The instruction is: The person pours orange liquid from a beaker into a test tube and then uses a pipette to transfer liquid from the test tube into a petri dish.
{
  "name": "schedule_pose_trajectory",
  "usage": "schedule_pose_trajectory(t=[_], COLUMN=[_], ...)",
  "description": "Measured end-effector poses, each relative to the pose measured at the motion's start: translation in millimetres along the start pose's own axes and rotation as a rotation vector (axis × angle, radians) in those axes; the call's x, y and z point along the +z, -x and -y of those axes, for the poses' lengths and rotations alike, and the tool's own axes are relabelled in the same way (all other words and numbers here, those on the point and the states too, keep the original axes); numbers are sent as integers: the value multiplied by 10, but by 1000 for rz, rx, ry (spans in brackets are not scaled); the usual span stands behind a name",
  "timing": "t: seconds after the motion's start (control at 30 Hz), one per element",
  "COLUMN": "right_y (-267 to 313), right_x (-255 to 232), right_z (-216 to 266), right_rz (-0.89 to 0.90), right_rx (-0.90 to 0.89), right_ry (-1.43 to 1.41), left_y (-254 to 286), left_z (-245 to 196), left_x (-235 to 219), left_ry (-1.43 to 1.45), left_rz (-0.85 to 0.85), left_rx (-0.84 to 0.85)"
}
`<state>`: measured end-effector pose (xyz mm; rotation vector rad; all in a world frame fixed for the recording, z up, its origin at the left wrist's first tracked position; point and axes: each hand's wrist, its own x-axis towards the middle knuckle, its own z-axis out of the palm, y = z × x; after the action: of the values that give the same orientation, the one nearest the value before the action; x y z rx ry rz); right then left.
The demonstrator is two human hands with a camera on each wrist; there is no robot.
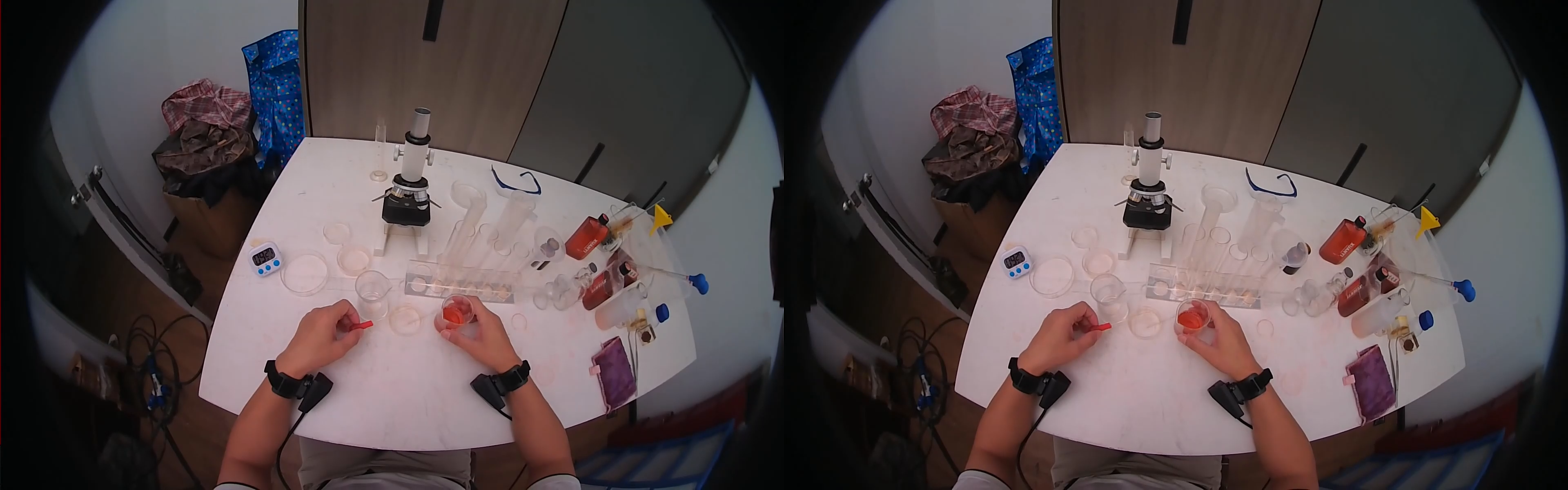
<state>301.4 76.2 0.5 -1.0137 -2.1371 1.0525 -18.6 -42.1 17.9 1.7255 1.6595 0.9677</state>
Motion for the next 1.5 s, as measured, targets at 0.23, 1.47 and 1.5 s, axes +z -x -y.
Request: schedule_pose_trajectory(t=[0.23, 1.47, 1.5], right_y=[4, 14, 9], right_x=[-2, 15, 6], right_z=[14, 40, 37], right_rz=[-9, -70, -40], right_rx=[4, -2, -9], right_ry=[19, -27, -19], left_y=[1, -23, -25], left_z=[-37, -7, -2], left_x=[-10, 168, 169], left_ry=[-5, 106, 118], left_rz=[-10, -112, -111], left_rx=[-14, 57, 52])
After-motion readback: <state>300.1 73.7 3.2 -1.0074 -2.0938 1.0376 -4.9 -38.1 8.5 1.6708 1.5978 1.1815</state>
